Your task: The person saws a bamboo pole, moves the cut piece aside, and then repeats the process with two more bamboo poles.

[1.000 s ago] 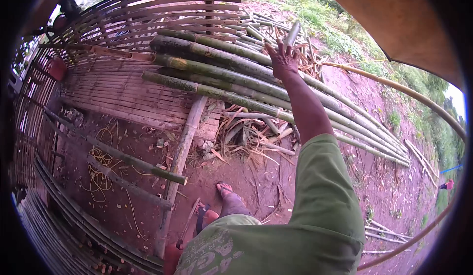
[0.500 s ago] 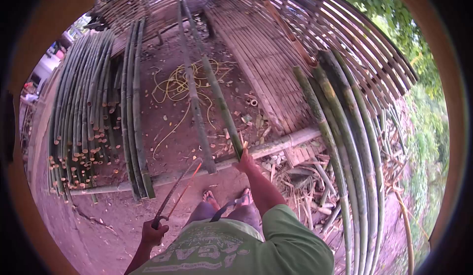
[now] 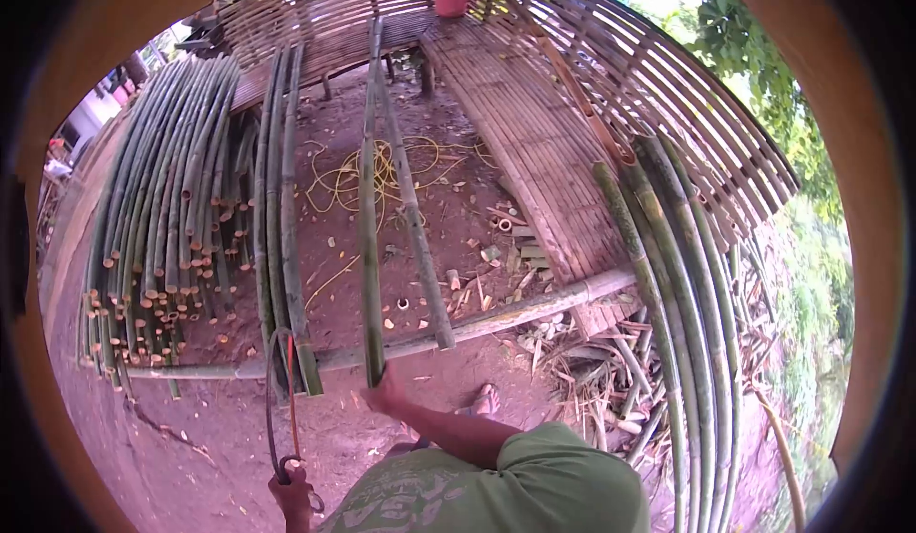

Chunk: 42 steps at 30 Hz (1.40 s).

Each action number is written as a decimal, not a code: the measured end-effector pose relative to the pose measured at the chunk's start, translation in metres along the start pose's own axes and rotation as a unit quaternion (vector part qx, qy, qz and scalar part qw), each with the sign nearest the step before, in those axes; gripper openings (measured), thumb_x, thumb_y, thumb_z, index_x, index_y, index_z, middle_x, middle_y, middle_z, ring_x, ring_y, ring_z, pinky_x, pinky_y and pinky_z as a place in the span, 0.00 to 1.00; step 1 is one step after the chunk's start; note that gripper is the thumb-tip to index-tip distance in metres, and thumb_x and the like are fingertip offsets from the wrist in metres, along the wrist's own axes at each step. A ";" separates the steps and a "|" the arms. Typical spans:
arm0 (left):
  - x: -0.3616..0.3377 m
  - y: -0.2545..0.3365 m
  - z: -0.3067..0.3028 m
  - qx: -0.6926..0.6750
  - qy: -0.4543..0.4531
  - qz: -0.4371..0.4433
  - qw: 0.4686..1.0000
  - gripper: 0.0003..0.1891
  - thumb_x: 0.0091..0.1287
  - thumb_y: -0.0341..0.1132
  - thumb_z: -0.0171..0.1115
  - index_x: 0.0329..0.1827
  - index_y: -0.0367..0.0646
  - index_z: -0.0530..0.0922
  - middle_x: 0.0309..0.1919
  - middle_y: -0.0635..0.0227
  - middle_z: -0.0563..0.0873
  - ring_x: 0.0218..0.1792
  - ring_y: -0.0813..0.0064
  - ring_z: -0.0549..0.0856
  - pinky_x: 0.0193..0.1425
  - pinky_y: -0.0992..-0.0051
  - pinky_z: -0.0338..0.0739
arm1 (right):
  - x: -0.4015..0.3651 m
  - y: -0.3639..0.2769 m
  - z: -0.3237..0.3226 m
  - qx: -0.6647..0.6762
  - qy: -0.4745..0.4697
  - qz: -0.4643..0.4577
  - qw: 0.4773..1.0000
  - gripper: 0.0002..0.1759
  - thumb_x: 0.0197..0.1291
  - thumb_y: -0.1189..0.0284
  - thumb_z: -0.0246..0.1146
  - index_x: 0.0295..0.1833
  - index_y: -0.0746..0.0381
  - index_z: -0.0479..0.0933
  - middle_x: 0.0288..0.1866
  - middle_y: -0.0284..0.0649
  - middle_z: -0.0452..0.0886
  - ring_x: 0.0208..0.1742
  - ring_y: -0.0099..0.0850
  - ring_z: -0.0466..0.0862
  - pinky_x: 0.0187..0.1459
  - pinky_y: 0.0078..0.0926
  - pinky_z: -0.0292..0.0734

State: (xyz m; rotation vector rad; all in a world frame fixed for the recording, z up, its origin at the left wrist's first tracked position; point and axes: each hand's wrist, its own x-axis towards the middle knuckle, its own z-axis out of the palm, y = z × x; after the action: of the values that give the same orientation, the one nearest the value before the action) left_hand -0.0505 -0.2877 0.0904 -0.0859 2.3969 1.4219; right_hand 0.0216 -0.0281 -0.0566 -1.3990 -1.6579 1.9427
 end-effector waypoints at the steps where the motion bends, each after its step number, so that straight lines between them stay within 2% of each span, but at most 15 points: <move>1: 0.008 -0.009 -0.012 0.025 -0.023 0.010 0.999 0.07 0.58 0.28 0.66 0.29 0.42 0.74 0.17 0.74 0.74 0.14 0.81 0.74 0.16 0.78 0.69 | 0.004 0.041 0.017 -0.128 0.072 -0.021 0.989 0.33 0.48 0.72 0.67 0.57 0.62 0.57 0.31 0.51 0.75 0.29 0.48 0.81 0.33 0.43 0.79; 3: 0.022 -0.027 -0.034 0.071 -0.056 0.025 0.996 0.04 0.63 0.30 0.66 0.39 0.41 0.83 0.21 0.76 0.78 0.18 0.86 0.73 0.19 0.81 0.66 | 0.004 0.082 -0.003 -0.157 0.047 0.073 0.984 0.33 0.48 0.69 0.66 0.57 0.62 0.56 0.33 0.58 0.77 0.36 0.59 0.81 0.41 0.50 0.77; 6: 0.021 -0.018 -0.042 0.061 -0.018 -0.036 0.997 0.11 0.57 0.27 0.66 0.25 0.42 0.69 0.14 0.72 0.73 0.12 0.78 0.75 0.14 0.76 0.70 | 0.004 0.095 -0.040 -0.231 0.057 0.093 0.967 0.35 0.49 0.69 0.65 0.59 0.62 0.55 0.37 0.63 0.79 0.44 0.62 0.81 0.44 0.54 0.76; 7: 0.021 -0.014 -0.042 0.067 -0.020 -0.054 0.996 0.11 0.57 0.27 0.66 0.25 0.42 0.69 0.14 0.72 0.73 0.12 0.78 0.75 0.14 0.76 0.70 | -0.001 0.088 -0.041 -0.253 0.063 0.101 0.960 0.35 0.49 0.68 0.65 0.60 0.62 0.55 0.38 0.63 0.80 0.45 0.63 0.80 0.46 0.55 0.76; 13: 0.015 -0.003 -0.044 0.045 -0.056 -0.071 0.995 0.11 0.57 0.28 0.66 0.24 0.42 0.70 0.14 0.71 0.74 0.12 0.78 0.75 0.14 0.76 0.70 | -0.015 0.061 -0.057 -0.381 0.075 0.079 0.918 0.35 0.49 0.69 0.65 0.62 0.61 0.57 0.44 0.63 0.80 0.47 0.59 0.81 0.50 0.52 0.76; 17: 0.008 -0.006 -0.046 0.041 -0.049 -0.069 0.996 0.11 0.56 0.27 0.67 0.23 0.43 0.71 0.14 0.72 0.74 0.12 0.79 0.75 0.15 0.77 0.71 | 0.019 0.126 -0.071 -0.354 0.039 0.088 0.930 0.37 0.48 0.69 0.66 0.63 0.60 0.58 0.46 0.59 0.80 0.51 0.57 0.81 0.52 0.51 0.75; 20: -0.012 -0.012 -0.045 0.006 -0.037 -0.086 0.996 0.12 0.54 0.27 0.68 0.21 0.43 0.71 0.13 0.72 0.74 0.12 0.80 0.75 0.16 0.77 0.70 | 0.024 0.117 -0.083 -0.349 0.014 0.051 0.936 0.37 0.49 0.65 0.65 0.63 0.60 0.57 0.44 0.58 0.81 0.49 0.55 0.83 0.53 0.51 0.74; 24: -0.034 -0.008 -0.039 -0.031 -0.021 -0.092 0.995 0.12 0.54 0.27 0.67 0.20 0.44 0.70 0.13 0.73 0.74 0.13 0.80 0.75 0.16 0.77 0.70 | 0.003 0.036 -0.048 -0.355 -0.035 0.079 0.931 0.35 0.48 0.67 0.65 0.62 0.61 0.60 0.46 0.61 0.80 0.52 0.58 0.80 0.54 0.51 0.73; 31: -0.050 -0.003 -0.044 -0.148 -0.009 -0.059 0.987 0.10 0.58 0.26 0.63 0.24 0.42 0.70 0.17 0.71 0.75 0.16 0.82 0.75 0.19 0.79 0.71 | 0.013 0.058 0.028 -0.296 -0.070 0.023 0.952 0.42 0.41 0.59 0.71 0.61 0.67 0.65 0.53 0.58 0.78 0.56 0.51 0.79 0.54 0.46 0.75; 33: -0.048 -0.004 -0.047 -0.173 -0.006 -0.027 0.985 0.09 0.60 0.26 0.63 0.25 0.41 0.70 0.16 0.71 0.75 0.16 0.82 0.75 0.20 0.78 0.72 | 0.036 0.087 0.091 -0.284 -0.110 0.017 0.952 0.42 0.39 0.58 0.72 0.60 0.67 0.66 0.49 0.56 0.80 0.52 0.47 0.81 0.50 0.43 0.78; 35: -0.044 -0.006 -0.047 -0.192 0.000 0.006 0.981 0.08 0.62 0.27 0.61 0.27 0.41 0.71 0.16 0.71 0.76 0.17 0.81 0.76 0.21 0.77 0.73 | 0.040 0.039 0.151 -0.204 -0.133 -0.026 0.970 0.39 0.44 0.54 0.71 0.57 0.67 0.68 0.41 0.54 0.81 0.45 0.43 0.85 0.43 0.40 0.80; 36: -0.043 -0.006 -0.047 -0.201 0.005 0.024 0.979 0.08 0.64 0.27 0.61 0.28 0.40 0.71 0.16 0.71 0.76 0.17 0.81 0.77 0.22 0.77 0.73 | 0.042 0.003 0.173 -0.199 -0.178 -0.061 0.962 0.41 0.48 0.52 0.70 0.62 0.68 0.66 0.47 0.58 0.80 0.48 0.44 0.84 0.48 0.39 0.79; 38: -0.041 0.015 -0.048 -0.200 0.001 0.045 0.979 0.07 0.65 0.28 0.60 0.30 0.40 0.72 0.16 0.71 0.76 0.18 0.80 0.77 0.22 0.77 0.73 | 0.065 -0.027 0.211 -0.247 -0.286 -0.244 0.893 0.46 0.49 0.53 0.70 0.68 0.67 0.62 0.55 0.60 0.78 0.53 0.47 0.81 0.54 0.40 0.76; 40: -0.042 0.043 -0.047 -0.210 -0.012 0.066 0.975 0.07 0.65 0.29 0.61 0.30 0.40 0.72 0.16 0.71 0.76 0.17 0.80 0.77 0.22 0.77 0.73 | 0.066 -0.066 0.196 -0.410 -0.326 -0.376 0.764 0.48 0.50 0.53 0.69 0.71 0.66 0.59 0.58 0.60 0.76 0.56 0.50 0.79 0.57 0.40 0.74; 42: -0.030 0.030 -0.048 -0.206 0.016 0.080 0.975 0.08 0.62 0.27 0.63 0.29 0.41 0.71 0.16 0.70 0.76 0.17 0.80 0.76 0.21 0.79 0.72 | 0.076 -0.093 0.178 -0.490 -0.333 -0.405 0.697 0.46 0.50 0.54 0.69 0.70 0.66 0.60 0.59 0.59 0.76 0.57 0.52 0.79 0.58 0.41 0.74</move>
State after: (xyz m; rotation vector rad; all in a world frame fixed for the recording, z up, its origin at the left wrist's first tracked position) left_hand -0.0422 -0.3183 0.1463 -0.0193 2.1343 1.9894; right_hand -0.1897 -0.0582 -0.0320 0.2012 -3.1333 0.9804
